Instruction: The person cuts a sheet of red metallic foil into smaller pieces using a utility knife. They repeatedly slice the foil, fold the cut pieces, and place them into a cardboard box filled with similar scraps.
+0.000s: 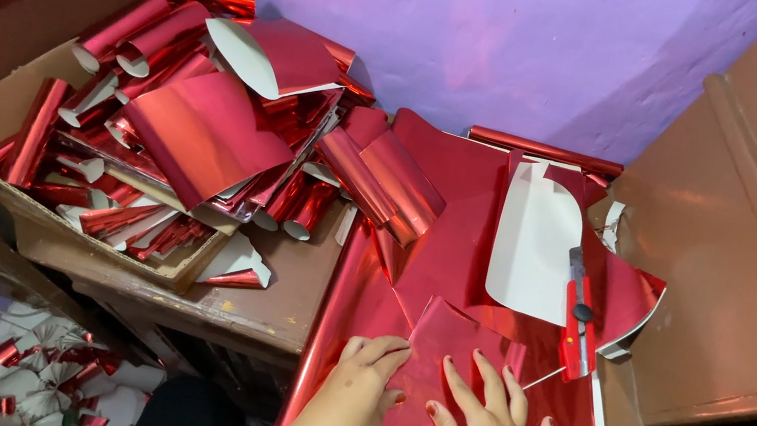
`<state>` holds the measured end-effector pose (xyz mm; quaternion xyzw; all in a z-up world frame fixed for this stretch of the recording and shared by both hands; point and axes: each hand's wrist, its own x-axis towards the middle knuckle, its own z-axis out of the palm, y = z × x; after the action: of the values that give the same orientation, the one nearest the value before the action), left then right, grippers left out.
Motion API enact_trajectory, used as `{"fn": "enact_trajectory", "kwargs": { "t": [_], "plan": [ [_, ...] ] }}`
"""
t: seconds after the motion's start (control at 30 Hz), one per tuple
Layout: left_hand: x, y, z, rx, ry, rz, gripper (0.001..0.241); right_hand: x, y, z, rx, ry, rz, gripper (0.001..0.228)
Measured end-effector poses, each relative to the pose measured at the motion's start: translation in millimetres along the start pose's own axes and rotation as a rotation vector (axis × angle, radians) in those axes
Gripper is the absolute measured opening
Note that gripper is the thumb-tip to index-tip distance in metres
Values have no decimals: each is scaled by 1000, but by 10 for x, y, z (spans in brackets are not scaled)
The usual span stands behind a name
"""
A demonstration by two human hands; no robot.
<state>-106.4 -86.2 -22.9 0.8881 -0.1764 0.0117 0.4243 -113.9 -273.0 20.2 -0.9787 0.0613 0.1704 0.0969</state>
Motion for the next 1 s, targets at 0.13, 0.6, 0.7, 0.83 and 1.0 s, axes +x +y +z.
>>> {"fn": "enact_trajectory", "kwargs": {
  "t": [0.13,0.6,0.7,0.83,1.0],
  "plan": [
    [-12,45,-47,-12,-29,-24,51,-7,-10,-7,1,-7,-1,56],
    [-5,121,-54,27,-50,-47,54,-40,-43,-49,25,-2,2,56],
    [15,100,29,263,-96,8,79,-39,-57,-72,9,-33,13,57],
    [92,91,114,479,-199,3,77,-19,-22,-28,30,17,2,55],
    [138,49,283,660,25,67,51,-1,-25,-67,31,2,-1,55]
  ]
}}
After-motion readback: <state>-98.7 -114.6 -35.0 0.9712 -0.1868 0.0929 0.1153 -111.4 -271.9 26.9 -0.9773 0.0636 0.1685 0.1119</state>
